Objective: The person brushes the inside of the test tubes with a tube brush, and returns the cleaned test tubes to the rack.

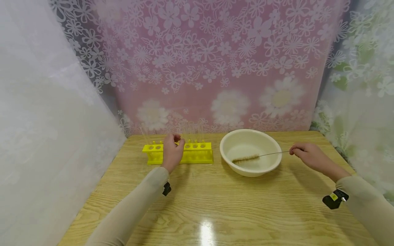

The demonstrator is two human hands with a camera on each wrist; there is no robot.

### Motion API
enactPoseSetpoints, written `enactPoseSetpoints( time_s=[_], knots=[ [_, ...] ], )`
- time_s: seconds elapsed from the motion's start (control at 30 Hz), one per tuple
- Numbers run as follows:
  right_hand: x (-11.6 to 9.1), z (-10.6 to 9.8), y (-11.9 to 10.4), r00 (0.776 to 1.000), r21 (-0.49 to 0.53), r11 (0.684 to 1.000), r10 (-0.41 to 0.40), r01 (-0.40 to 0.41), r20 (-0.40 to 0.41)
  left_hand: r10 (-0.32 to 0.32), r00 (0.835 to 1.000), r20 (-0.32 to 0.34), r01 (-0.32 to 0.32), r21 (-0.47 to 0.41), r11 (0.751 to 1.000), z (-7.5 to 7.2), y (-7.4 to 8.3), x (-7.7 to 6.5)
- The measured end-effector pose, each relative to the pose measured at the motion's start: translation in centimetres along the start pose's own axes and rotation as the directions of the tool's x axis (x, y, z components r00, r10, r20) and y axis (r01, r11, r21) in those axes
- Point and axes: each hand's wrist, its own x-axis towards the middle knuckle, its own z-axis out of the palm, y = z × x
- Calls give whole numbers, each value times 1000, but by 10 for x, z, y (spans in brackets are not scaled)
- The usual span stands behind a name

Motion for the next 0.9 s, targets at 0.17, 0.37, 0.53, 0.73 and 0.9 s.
enactPoseSetpoints(
  time_s=[0.17, 0.37, 0.53, 0.73, 0.9],
  knots=[
    [-1, -2, 1, 999, 59, 997, 42, -43, 16, -15, 1000, 16, 15, -12, 1000, 6, 3, 3],
    [-4, -5, 1, 993, 114, 987, 107, -111, 42, -9, 999, 34, 10, -16, 1000, 11, 2, 4],
    [-5, -8, 0, 990, 140, 981, 133, -138, 44, 24, 999, 33, -25, 32, 999, 14, -1, 6],
    [-6, -11, -1, 989, 137, 980, 143, -146, 33, 61, 997, 45, -62, 41, 997, 15, -3, 6],
    [-7, -12, -2, 987, 135, 978, 158, -160, 31, 70, 997, 43, -70, 18, 997, 14, -1, 5]
  ],
)
